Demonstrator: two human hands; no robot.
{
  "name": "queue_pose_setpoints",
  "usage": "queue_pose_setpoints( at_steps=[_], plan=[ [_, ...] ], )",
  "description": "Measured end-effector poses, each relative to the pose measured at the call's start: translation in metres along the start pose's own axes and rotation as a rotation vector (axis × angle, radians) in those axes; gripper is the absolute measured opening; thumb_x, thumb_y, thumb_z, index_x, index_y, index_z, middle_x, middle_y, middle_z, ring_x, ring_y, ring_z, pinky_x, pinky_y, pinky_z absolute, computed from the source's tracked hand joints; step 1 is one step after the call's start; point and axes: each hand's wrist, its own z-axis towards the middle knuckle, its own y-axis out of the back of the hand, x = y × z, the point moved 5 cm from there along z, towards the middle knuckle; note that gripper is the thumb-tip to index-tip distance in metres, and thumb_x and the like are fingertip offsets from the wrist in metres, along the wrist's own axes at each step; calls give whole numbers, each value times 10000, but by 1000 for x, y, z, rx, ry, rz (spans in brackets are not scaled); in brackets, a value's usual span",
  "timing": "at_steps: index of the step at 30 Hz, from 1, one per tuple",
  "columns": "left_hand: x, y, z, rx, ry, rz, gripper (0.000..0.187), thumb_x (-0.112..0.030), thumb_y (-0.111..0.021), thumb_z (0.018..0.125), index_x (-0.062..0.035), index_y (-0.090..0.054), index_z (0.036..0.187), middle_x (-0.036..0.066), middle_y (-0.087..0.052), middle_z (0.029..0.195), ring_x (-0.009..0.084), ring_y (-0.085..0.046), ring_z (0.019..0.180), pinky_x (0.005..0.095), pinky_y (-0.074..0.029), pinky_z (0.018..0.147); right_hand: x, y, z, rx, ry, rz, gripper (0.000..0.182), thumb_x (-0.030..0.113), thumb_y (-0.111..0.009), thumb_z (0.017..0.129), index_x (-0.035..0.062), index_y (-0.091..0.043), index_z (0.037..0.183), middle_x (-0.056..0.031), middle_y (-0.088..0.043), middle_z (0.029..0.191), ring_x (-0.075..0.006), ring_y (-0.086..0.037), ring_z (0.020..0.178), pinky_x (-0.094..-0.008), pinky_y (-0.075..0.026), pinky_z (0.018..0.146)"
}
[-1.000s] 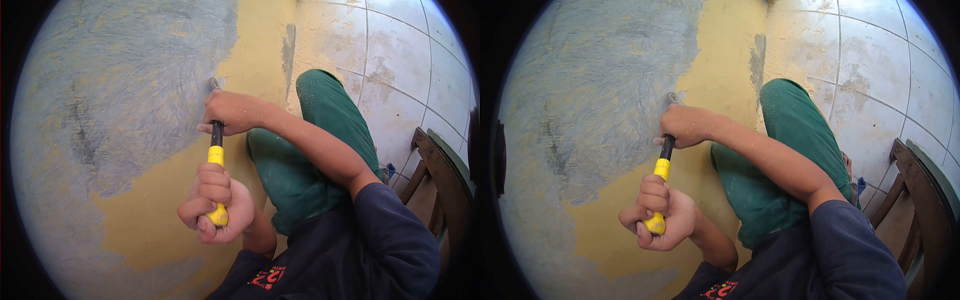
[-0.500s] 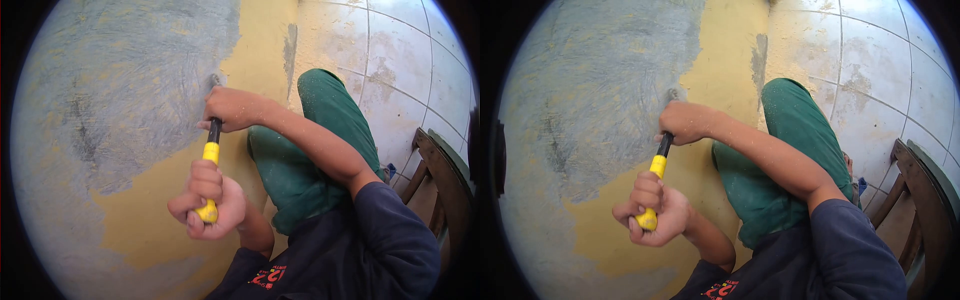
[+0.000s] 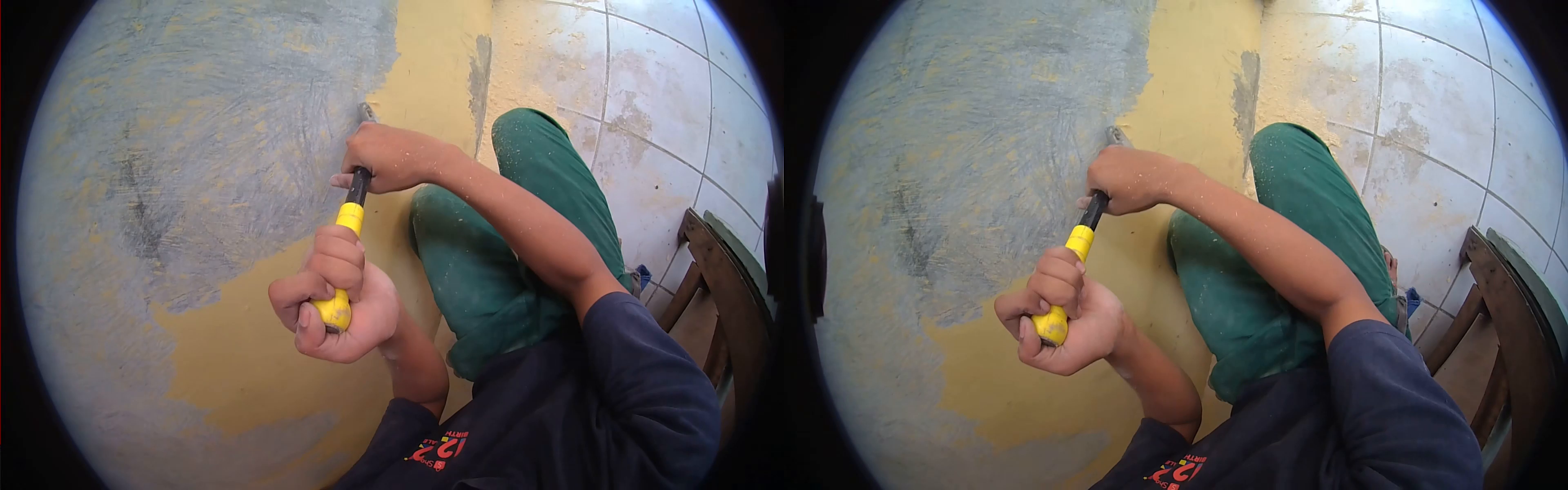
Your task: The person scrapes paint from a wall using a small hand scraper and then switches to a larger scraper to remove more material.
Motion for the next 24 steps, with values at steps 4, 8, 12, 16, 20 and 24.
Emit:
queue_pose_setpoints(
  at_steps=[4, 8, 12, 16, 20, 24],
  plan=[
    [-8, -7, -5, 53, -61, -1, 196, -248, -354, 841, -96, -318, 724, 30, -240, 429, 115, -197, 445, 359, -281, 529, -2, 3, -4, -47, 44, 16, 469, 335, -580, 934, 20, -563, 587, -191, -536, 587, -410, -519, 618, -464, -423, 648],
    [3, 0, 6, 28, 21, -66, 199, -242, -376, 816, -74, -333, 718, 64, -309, 412, 138, -252, 407, 345, -289, 482, 1, 5, -1, 42, -79, 35, 450, 332, -573, 938, 25, -576, 609, -185, -542, 599, -403, -534, 643, -461, -431, 658],
    [-20, -4, -7, 21, -99, -39, 181, -223, -370, 820, -79, -330, 719, 41, -280, 424, 120, -209, 422, 334, -244, 489, 13, -1, -3, -17, 38, -1, 448, 338, -575, 934, 24, -585, 615, -192, -542, 599, -407, -553, 659, -462, -440, 665],
    [7, 14, 3, 23, 61, -47, 192, -249, -356, 840, -103, -310, 723, 24, -240, 432, 122, -194, 440, 351, -297, 533, -5, 0, -2, 39, -78, -26, 458, 332, -591, 922, 17, -579, 590, -196, -540, 581, -414, -538, 613, -468, -440, 632],
    [-12, 5, -7, 32, -31, -2, 188, -246, -353, 844, -102, -320, 728, 16, -225, 436, 124, -196, 446, 365, -289, 539, 11, -4, -4, -56, 52, 21, 467, 319, -609, 916, 14, -573, 565, -196, -524, 560, -412, -523, 575, -469, -416, 570],
    [1, 8, 4, 9, 29, -42, 194, -237, -364, 831, -81, -331, 720, 49, -280, 422, 133, -212, 425, 356, -264, 501, 0, 2, -2, 8, -47, 26, 466, 324, -607, 920, 13, -574, 574, -194, -527, 558, -413, -519, 576, -468, -413, 569]
  ],
)
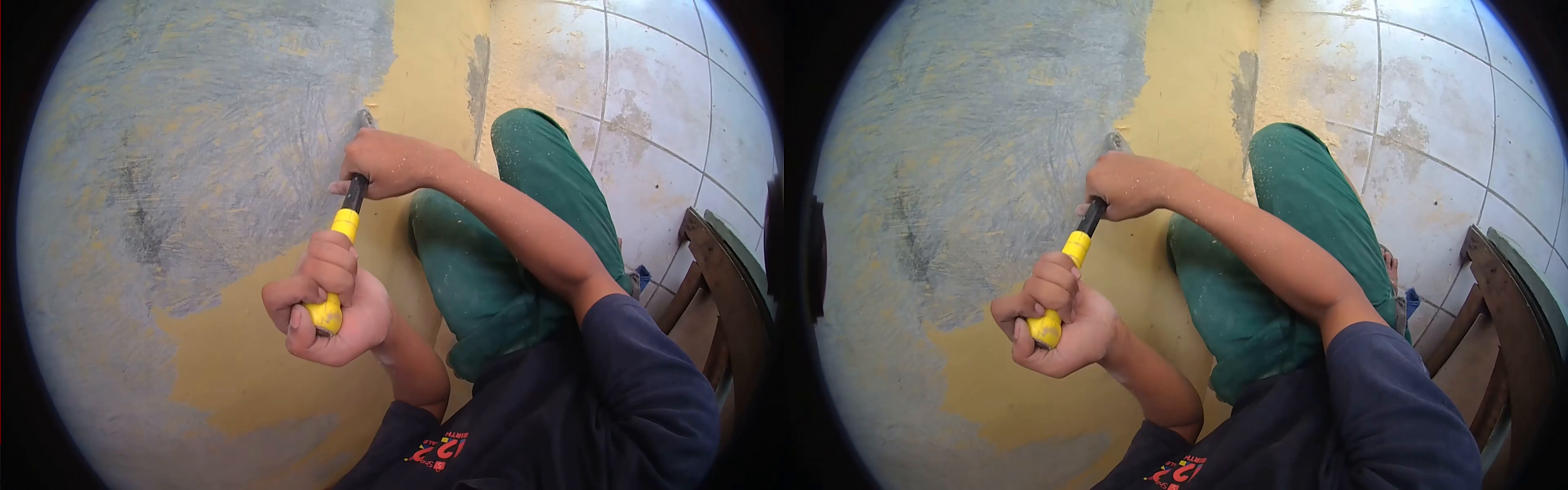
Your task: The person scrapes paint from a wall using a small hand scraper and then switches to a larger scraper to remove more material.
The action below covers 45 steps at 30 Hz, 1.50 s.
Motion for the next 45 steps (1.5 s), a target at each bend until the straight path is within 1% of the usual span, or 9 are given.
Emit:
queue_pose_setpoints(
  at_steps=[4, 7, 11, 14, 21, 23, 27, 40, 45],
  plan=[
    [-10, -10, -2, -12, -32, 16, 196, -239, -366, 830, -82, -331, 717, 48, -274, 421, 133, -208, 429, 360, -262, 502, 8, -2, -1, -66, 110, 32, 453, 327, -604, 922, 22, -580, 586, -193, -518, 550, -420, -519, 582, -472, -414, 574],
    [-5, -5, 3, 4, 3, 21, 200, -241, -364, 834, -83, -327, 718, 51, -279, 424, 133, -213, 436, 360, -269, 502, 2, -1, -1, -17, 18, 45, 451, 326, -604, 921, 23, -577, 588, -196, -522, 556, -423, -522, 589, -472, -417, 578],
    [-9, -8, -3, 18, -44, 15, 199, -241, -359, 838, -81, -328, 724, 46, -278, 430, 132, -217, 445, 363, -264, 502, 7, -3, -4, -86, 107, 51, 460, 326, -603, 922, 21, -572, 579, -194, -526, 560, -421, -517, 577, -470, -406, 559],
    [-3, -4, 5, 21, 18, 23, 199, -242, -356, 841, -77, -330, 732, 50, -284, 431, 131, -222, 447, 363, -259, 500, -2, 1, -1, 32, -50, 61, 459, 325, -600, 926, 12, -572, 591, -204, -527, 572, -419, -508, 581, -469, -406, 573],
    [-10, -23, 6, 11, -29, 86, 204, -239, -369, 839, -65, -339, 737, 48, -283, 437, 133, -239, 437, 355, -257, 498, 8, -2, -2, -54, 102, 133, 473, 333, -594, 934, 7, -577, 592, -206, -515, 566, -413, -488, 563, -464, -393, 560],
    [2, -21, 12, 48, 78, 75, 214, -258, -347, 864, -80, -343, 745, 27, -246, 438, 127, -223, 448, 345, -304, 523, -4, 5, -3, 4, -48, 107, 465, 337, -590, 937, 6, -587, 611, -209, -514, 570, -417, -485, 570, -460, -393, 572],
    [-17, -26, -2, 42, -39, 83, 208, -242, -358, 852, -69, -343, 737, 29, -252, 445, 125, -213, 448, 348, -284, 521, 15, -2, -4, -12, 39, 108, 458, 329, -593, 934, 5, -588, 610, -214, -521, 581, -425, -489, 578, -466, -388, 568],
    [3, -20, 7, 27, 71, 70, 197, -231, -367, 820, -71, -331, 709, 59, -283, 417, 129, -203, 421, 346, -253, 482, -1, -2, -4, -17, 36, 105, 452, 325, -606, 919, 3, -578, 603, -212, -534, 588, -425, -517, 593, -469, -404, 569],
    [-6, -26, 0, 39, -55, 63, 195, -225, -363, 826, -66, -343, 715, 42, -267, 427, 123, -214, 417, 319, -241, 477, 1, -1, -5, -58, 95, 46, 447, 325, -599, 923, 16, -592, 599, -203, -548, 591, -417, -525, 597, -468, -410, 585]
  ],
)
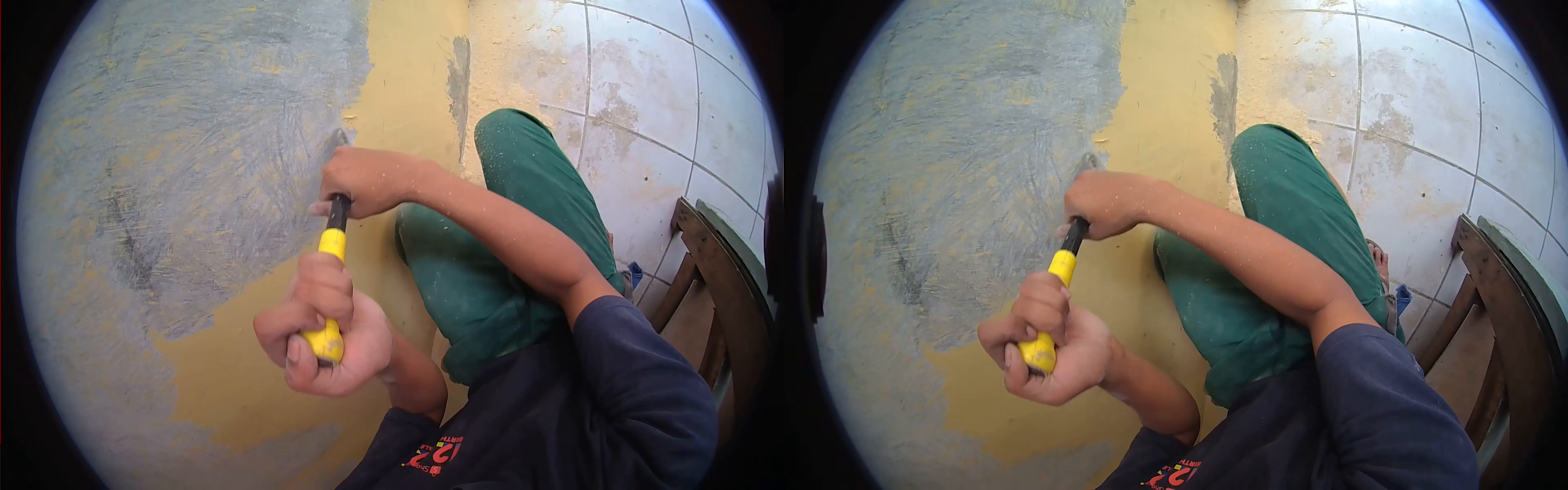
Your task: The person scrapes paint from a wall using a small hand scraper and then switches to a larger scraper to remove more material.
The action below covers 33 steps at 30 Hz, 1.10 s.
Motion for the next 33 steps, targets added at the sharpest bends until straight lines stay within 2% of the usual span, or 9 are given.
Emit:
queue_pose_setpoints(
  at_steps=[4, 8, 16, 19, 22, 24, 27, 30, 33],
  plan=[
    [12, 2, 9, -4, 104, -40, 195, -224, -363, 827, -68, -335, 714, 51, -278, 422, 126, -228, 418, 329, -255, 487, -9, 7, 1, 14, -133, -24, 466, 330, -584, 929, 14, -574, 587, -198, -550, 588, -415, -521, 595, -470, -413, 591],
    [1, -3, 1, 11, 19, -21, 201, -230, -360, 830, -65, -338, 717, 53, -283, 429, 134, -218, 431, 350, -269, 499, -1, 3, 2, -61, 11, -66, 455, 308, -584, 923, 19, -565, 573, -197, -544, 584, -408, -515, 589, -469, -408, 588],
    [5, 0, 3, -45, 38, -22, 202, -235, -364, 823, -67, -338, 714, 52, -280, 429, 131, -223, 440, 353, -265, 502, -3, 8, 3, -98, -24, -54, 463, 320, -600, 909, 21, -560, 556, -193, -531, 567, -403, -514, 564, -471, -403, 569],
    [10, 13, 5, -34, 71, -30, 201, -237, -363, 822, -70, -339, 714, 51, -281, 427, 132, -226, 439, 351, -263, 501, -13, 8, 2, -19, -121, -58, 455, 309, -589, 917, 24, -568, 563, -191, -536, 565, -405, -524, 576, -465, -420, 577],
    [9, 7, 5, -28, 84, -70, 198, -238, -361, 820, -71, -340, 716, 48, -277, 425, 134, -222, 436, 349, -263, 501, -1, 8, 4, -113, 14, -93, 453, 303, -590, 918, 21, -566, 563, -190, -534, 564, -407, -511, 574, -467, -412, 574],
    [-1, 4, -1, 3, 10, -22, 196, -235, -362, 820, -70, -341, 719, 44, -273, 428, 133, -220, 441, 353, -259, 501, -3, 5, 1, -60, -19, -82, 458, 311, -592, 919, 24, -564, 563, -189, -528, 561, -404, -511, 580, -470, -410, 594],
    [8, 9, 5, -39, 80, 1, 190, -231, -359, 821, -73, -336, 717, 47, -275, 426, 135, -221, 437, 354, -264, 505, -14, 7, 2, -4, -103, -37, 461, 313, -599, 912, 18, -557, 562, -196, -530, 568, -419, -513, 591, -473, -418, 611],
    [8, 2, 7, -22, 90, -68, 186, -225, -358, 820, -74, -336, 715, 46, -277, 427, 129, -218, 433, 351, -268, 508, -4, 5, 3, -83, -13, -45, 457, 308, -604, 908, 19, -555, 559, -192, -525, 557, -418, -502, 572, -470, -407, 577],
    [6, 3, 2, -33, 83, -25, 180, -220, -360, 821, -74, -339, 717, 42, -280, 431, 125, -225, 438, 350, -271, 510, -9, 5, -1, -43, -65, -21, 452, 308, -603, 908, 23, -559, 560, -195, -528, 562, -423, -503, 575, -473, -407, 574]
  ],
)
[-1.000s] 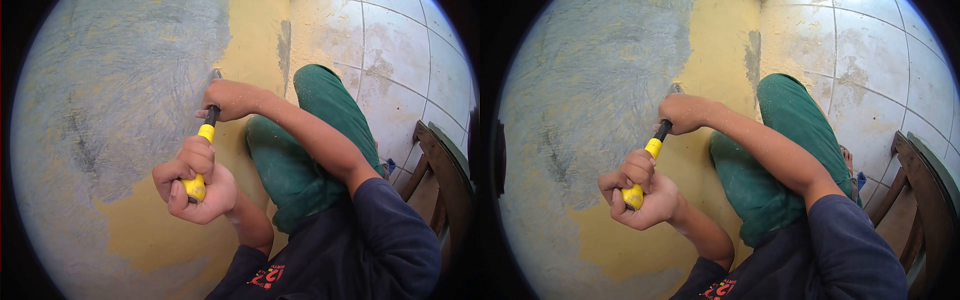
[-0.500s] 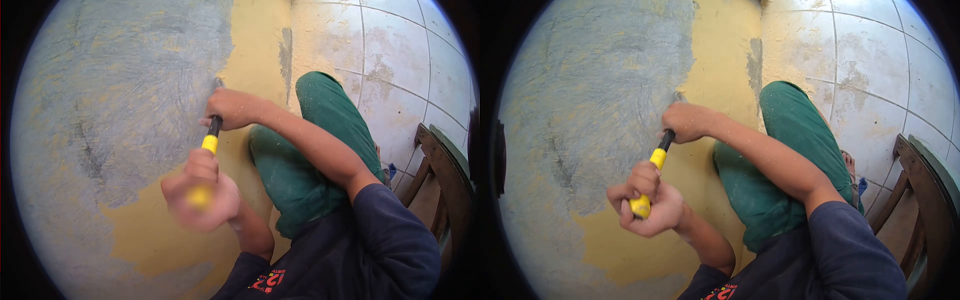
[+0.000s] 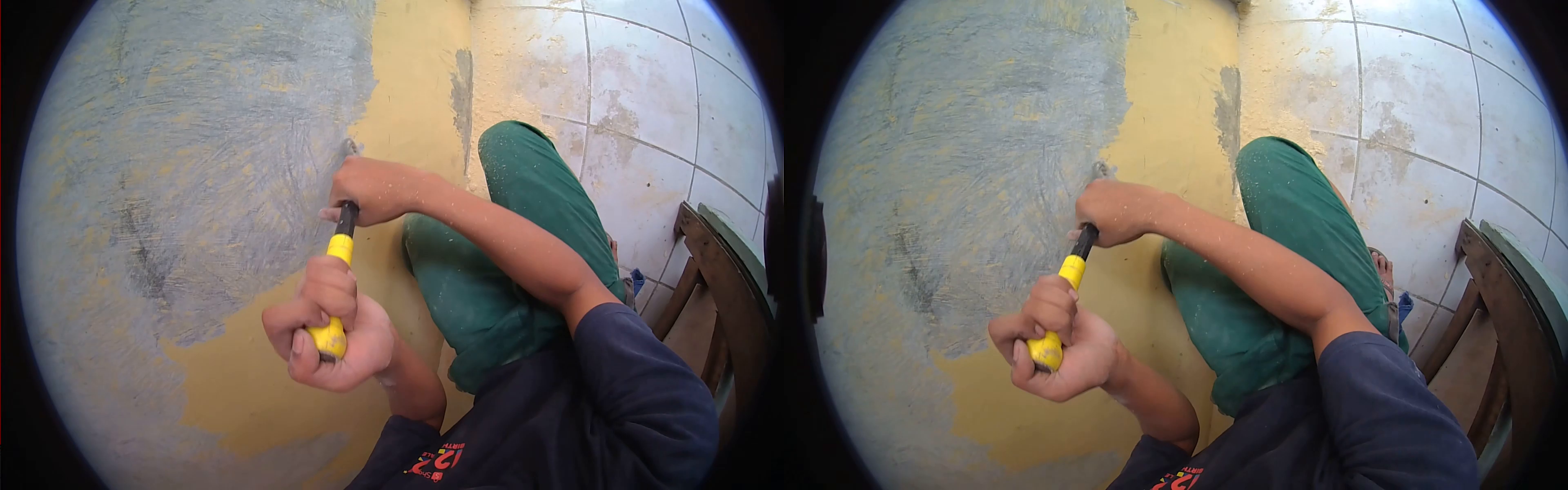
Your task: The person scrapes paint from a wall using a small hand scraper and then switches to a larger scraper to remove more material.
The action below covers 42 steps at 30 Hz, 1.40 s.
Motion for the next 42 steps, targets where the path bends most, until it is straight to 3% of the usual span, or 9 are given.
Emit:
queue_pose_setpoints(
  at_steps=[16, 18, 21, 27, 33, 35, 37, 41, 42],
  plan=[
    [-1, 6, 2, -59, 2, 32, 195, -227, -358, 835, -75, -340, 715, 38, -269, 428, 123, -222, 439, 344, -277, 515, 0, -1, 1, -1, 7, 10, 438, 288, -624, 892, 15, -558, 556, -202, -520, 559, -422, -494, 563, -468, -400, 555],
    [4, 6, 8, -1, 51, -3, 187, -235, -342, 854, -88, -334, 738, 25, -253, 445, 128, -216, 452, 348, -335, 557, 1, 1, 3, 22, -54, 0, 445, 287, -630, 890, 12, -552, 549, -204, -512, 554, -426, -484, 557, -469, -398, 559],
    [-5, 3, 2, 7, 11, 20, 185, -233, -342, 851, -87, -334, 736, 25, -247, 444, 128, -219, 451, 346, -338, 559, 10, -2, 1, 2, 8, 24, 449, 291, -627, 894, 9, -554, 552, -209, -511, 557, -426, -487, 558, -471, -398, 562],
    [-3, 0, 3, -72, -4, 14, 210, -245, -365, 836, -77, -338, 714, 34, -262, 428, 114, -202, 436, 341, -265, 503, 6, 3, 3, 9, -17, 24, 439, 295, -627, 894, 9, -576, 565, -211, -526, 566, -419, -497, 557, -466, -403, 554],
    [5, 5, 9, -56, 33, -21, 206, -243, -355, 841, -74, -333, 725, 43, -268, 430, 126, -214, 441, 345, -266, 500, 0, 2, 4, 40, -72, 24, 430, 297, -630, 892, 14, -581, 573, -211, -524, 565, -415, -499, 559, -470, -406, 565],
    [-3, 0, 4, -68, 11, -17, 200, -239, -354, 840, -73, -337, 729, 47, -269, 429, 130, -216, 440, 347, -268, 499, 11, 0, 4, -9, 24, 2, 427, 295, -628, 893, 13, -580, 577, -210, -519, 561, -416, -498, 566, -471, -409, 576],
    [-15, -4, 0, -17, -132, 19, 201, -240, -358, 839, -73, -340, 728, 43, -268, 431, 131, -220, 441, 350, -268, 499, 15, 2, 8, 22, 24, 12, 429, 300, -632, 888, 15, -577, 573, -207, -522, 564, -419, -502, 575, -477, -410, 581],
    [7, 9, 12, -23, -1, 39, 198, -243, -353, 840, -81, -328, 728, 50, -279, 427, 137, -230, 438, 365, -277, 502, -3, 7, 14, 61, -59, -44, 433, 309, -640, 877, 10, -574, 572, -210, -546, 590, -425, -530, 602, -485, -422, 598],
    [7, 6, 13, -37, -43, -13, 190, -235, -353, 836, -81, -329, 729, 44, -273, 426, 136, -229, 433, 365, -280, 504, 2, 10, 14, 21, -17, -57, 429, 303, -641, 875, 9, -573, 570, -210, -547, 590, -423, -530, 603, -482, -422, 596]
  ],
)
